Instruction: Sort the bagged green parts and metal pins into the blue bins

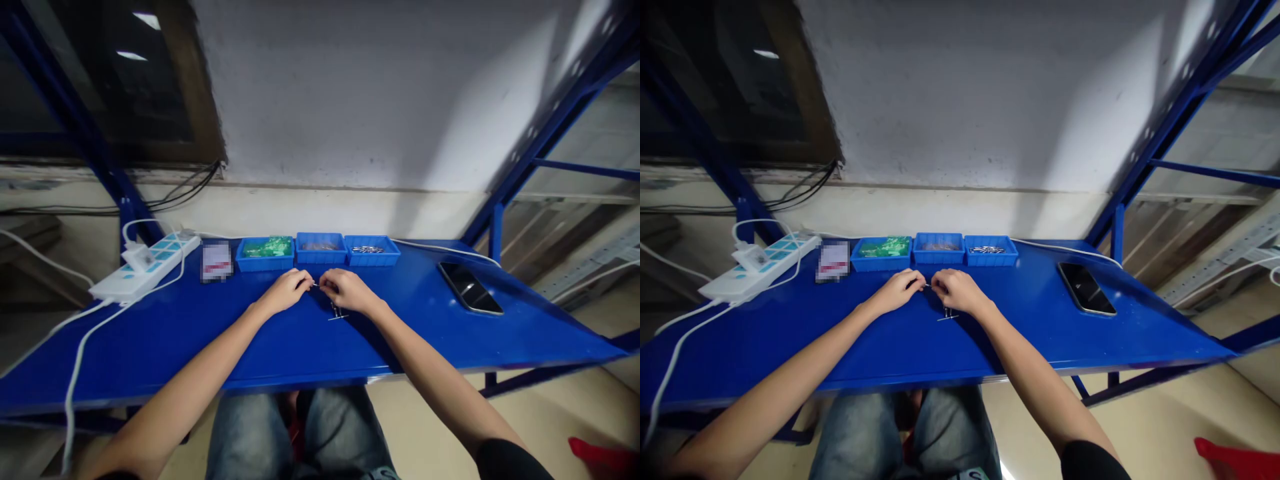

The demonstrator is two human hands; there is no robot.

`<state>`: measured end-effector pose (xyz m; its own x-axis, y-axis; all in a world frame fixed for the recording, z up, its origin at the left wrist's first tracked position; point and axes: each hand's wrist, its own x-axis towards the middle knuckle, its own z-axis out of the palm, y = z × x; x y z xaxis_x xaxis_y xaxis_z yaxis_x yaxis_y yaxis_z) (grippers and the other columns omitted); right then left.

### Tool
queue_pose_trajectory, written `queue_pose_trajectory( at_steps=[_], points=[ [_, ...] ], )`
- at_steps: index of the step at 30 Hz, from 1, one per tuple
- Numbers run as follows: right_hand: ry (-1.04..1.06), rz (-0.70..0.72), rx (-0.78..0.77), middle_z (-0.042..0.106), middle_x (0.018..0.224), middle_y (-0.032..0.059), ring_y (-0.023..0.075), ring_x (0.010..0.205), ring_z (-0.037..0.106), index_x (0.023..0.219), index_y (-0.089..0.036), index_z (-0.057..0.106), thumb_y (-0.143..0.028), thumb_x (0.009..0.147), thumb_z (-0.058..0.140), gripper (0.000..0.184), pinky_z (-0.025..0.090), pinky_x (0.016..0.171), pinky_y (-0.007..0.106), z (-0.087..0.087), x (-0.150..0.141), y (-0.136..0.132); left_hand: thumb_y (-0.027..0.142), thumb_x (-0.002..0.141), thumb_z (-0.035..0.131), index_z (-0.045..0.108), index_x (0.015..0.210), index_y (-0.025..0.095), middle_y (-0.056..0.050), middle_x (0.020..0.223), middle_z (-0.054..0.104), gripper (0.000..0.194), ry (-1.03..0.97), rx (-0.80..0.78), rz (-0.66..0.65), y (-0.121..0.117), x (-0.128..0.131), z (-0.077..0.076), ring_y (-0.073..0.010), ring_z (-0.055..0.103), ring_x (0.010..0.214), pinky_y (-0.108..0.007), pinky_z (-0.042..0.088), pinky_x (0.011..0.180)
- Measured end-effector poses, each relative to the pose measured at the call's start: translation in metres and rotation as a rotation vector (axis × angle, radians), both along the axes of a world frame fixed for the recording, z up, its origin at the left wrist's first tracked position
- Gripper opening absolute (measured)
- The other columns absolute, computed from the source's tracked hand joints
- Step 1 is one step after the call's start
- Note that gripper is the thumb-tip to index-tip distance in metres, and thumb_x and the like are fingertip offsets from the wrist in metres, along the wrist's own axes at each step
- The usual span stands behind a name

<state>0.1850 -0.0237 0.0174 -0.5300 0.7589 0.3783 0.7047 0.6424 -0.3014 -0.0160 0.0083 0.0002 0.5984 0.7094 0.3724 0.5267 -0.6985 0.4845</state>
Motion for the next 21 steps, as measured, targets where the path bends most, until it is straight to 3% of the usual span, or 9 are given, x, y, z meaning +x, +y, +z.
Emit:
queue_pose_trajectory(
  at_steps=[3,6,12,15,21],
  points=[
    [-0.039,-0.056,0.018,0.060,0.078,0.0026,0.0128,0.071,0.053,0.088,-0.018,0.056,-0.015,0.086,0.047,0.010,0.033,0.063,0.021,-0.003,-0.003,0.001,0.031,0.090,0.039,0.057,0.090,0.020,-0.001,0.080,0.063,0.021,-0.036,-0.058,-0.005,-0.003,0.001,0.000,-0.0149,0.059,0.078,-0.026,0.044,0.072],
    [-0.026,-0.092,-0.004,0.061,0.079,0.0042,0.0135,0.070,0.054,0.092,-0.018,0.053,-0.016,0.090,0.043,0.011,0.034,0.063,0.021,-0.005,-0.004,0.003,0.035,0.086,0.049,0.052,0.106,0.022,0.000,0.083,0.064,0.024,-0.079,-0.076,0.005,-0.004,0.001,0.000,-0.0148,0.060,0.076,-0.025,0.044,0.069],
    [0.061,-0.002,0.003,0.061,0.083,0.0051,0.0152,0.077,0.056,0.094,-0.018,0.053,-0.017,0.092,0.040,0.012,0.038,0.068,0.023,-0.010,-0.009,0.005,0.026,0.087,0.046,0.058,0.088,0.022,-0.001,0.084,0.065,0.012,-0.016,0.070,0.052,-0.003,0.000,-0.002,-0.0167,0.059,0.081,-0.029,0.041,0.077],
    [0.089,-0.022,0.056,0.061,0.086,0.0062,0.0164,0.084,0.055,0.092,-0.017,0.054,-0.015,0.092,0.040,0.013,0.039,0.073,0.024,-0.011,-0.012,0.005,0.025,0.085,0.050,0.057,0.092,0.022,0.000,0.082,0.066,0.010,0.035,0.122,0.056,-0.004,0.000,-0.002,-0.0173,0.059,0.080,-0.031,0.040,0.078],
    [-0.147,-0.101,0.093,0.061,0.081,0.0071,0.0182,0.079,0.053,0.089,-0.015,0.055,-0.008,0.089,0.041,0.016,0.037,0.070,0.026,-0.008,-0.018,0.001,0.022,0.087,0.046,0.059,0.091,0.020,-0.003,0.086,0.066,0.014,0.088,0.159,0.077,-0.005,0.001,-0.004,-0.0180,0.060,0.081,-0.031,0.042,0.077]
  ],
)
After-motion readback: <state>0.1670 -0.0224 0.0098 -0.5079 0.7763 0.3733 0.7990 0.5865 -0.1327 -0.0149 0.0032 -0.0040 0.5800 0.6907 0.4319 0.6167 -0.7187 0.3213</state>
